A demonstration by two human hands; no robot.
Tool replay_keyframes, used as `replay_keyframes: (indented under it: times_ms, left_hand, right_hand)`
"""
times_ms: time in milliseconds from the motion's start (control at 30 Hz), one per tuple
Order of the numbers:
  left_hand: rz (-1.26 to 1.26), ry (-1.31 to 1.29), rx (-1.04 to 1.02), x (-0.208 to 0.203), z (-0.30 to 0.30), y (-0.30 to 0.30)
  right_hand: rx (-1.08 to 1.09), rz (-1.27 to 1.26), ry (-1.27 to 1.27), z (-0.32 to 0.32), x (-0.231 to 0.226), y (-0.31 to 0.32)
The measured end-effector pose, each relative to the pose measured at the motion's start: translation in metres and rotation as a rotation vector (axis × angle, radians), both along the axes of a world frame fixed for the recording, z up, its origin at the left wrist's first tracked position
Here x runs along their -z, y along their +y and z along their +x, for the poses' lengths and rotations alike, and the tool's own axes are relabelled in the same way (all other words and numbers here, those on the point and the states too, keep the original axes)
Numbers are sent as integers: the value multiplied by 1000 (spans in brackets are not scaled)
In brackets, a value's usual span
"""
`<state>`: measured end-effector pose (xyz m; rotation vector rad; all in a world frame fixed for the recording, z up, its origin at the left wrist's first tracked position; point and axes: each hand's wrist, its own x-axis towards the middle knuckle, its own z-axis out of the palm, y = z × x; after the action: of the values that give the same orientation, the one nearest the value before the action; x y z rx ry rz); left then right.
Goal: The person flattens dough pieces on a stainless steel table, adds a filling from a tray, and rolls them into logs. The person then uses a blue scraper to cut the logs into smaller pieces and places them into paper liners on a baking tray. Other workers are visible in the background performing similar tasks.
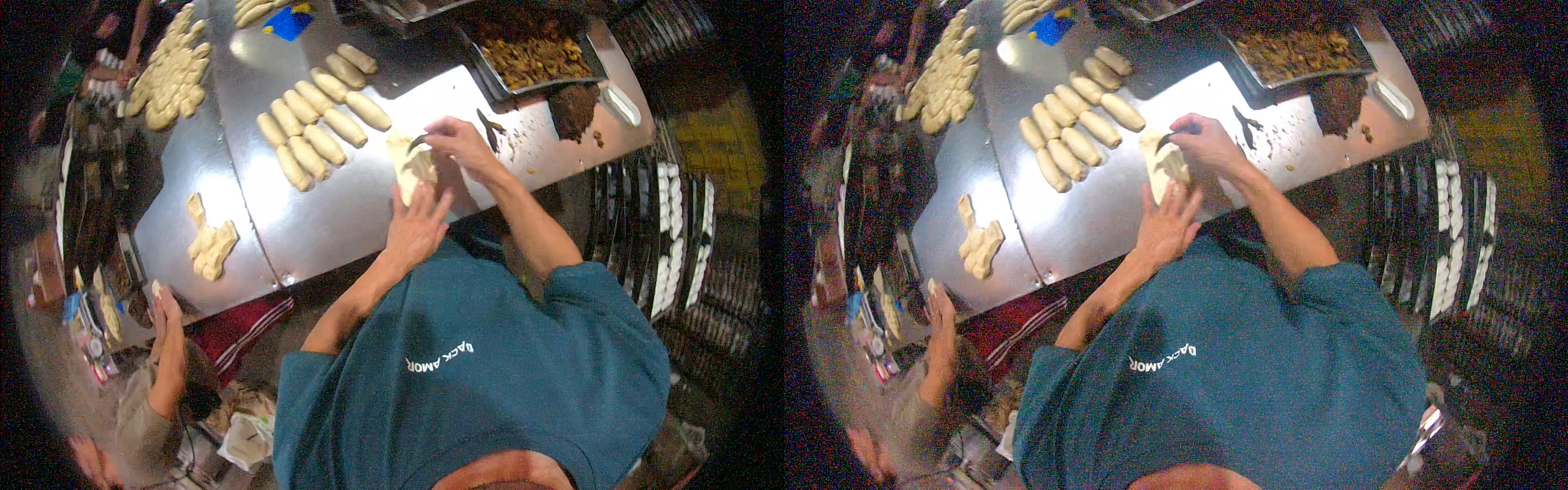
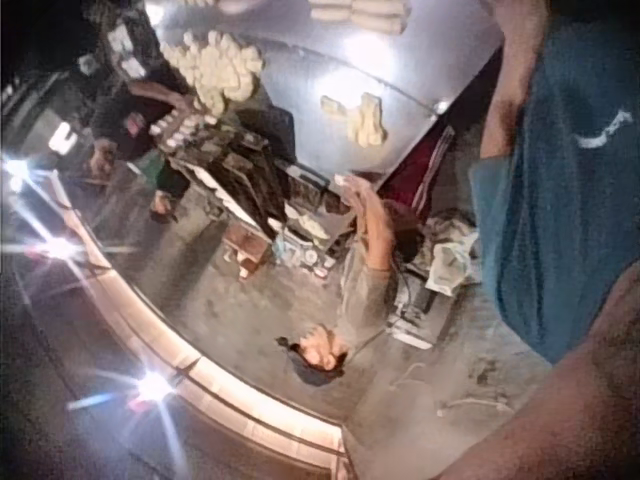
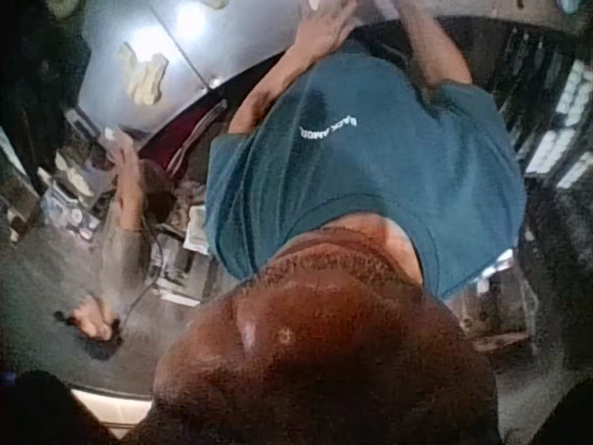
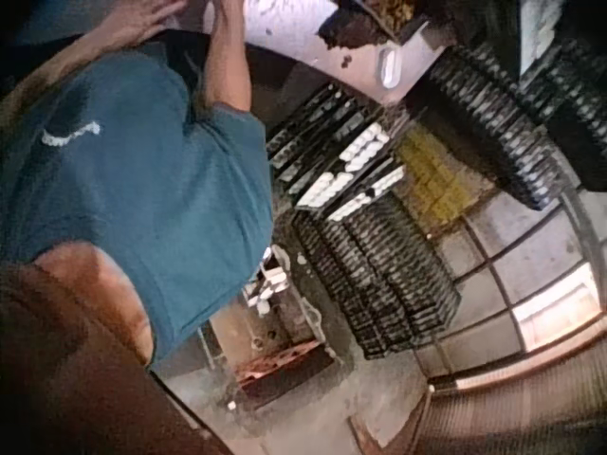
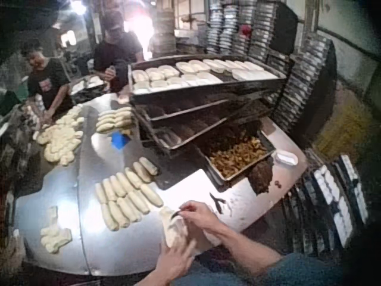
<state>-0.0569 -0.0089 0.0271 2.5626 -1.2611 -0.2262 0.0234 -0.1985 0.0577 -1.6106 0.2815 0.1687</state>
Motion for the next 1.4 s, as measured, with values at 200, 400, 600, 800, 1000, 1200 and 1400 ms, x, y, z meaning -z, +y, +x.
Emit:
replay_keyframes:
  times_ms: [200, 400, 600, 800, 1000, 1200, 1400]
  left_hand:
    - [-54, 30, 104, 3, -6, 4]
    - [-77, 25, 90, -5, -8, 5]
    - [-147, 86, -52, 1, -2, 0]
    - [-79, 191, -37, -20, 5, -13]
    - [-5, 192, 28, -15, 4, -14]
    - [125, 169, 65, -18, 6, -22]
    - [329, 59, 121, -8, 5, -25]
  right_hand:
    - [-134, -859, -381, 10, 52, 30]
    - [-213, -1284, -441, -14, 46, 26]
    - [-396, -1333, -363, -9, 27, 52]
    - [-432, -1242, -327, -16, 20, 28]
    - [-311, -1088, -534, -17, 20, -27]
    - [194, -1266, -202, 52, -26, -229]
    - [275, -1103, -221, 121, 1, -321]
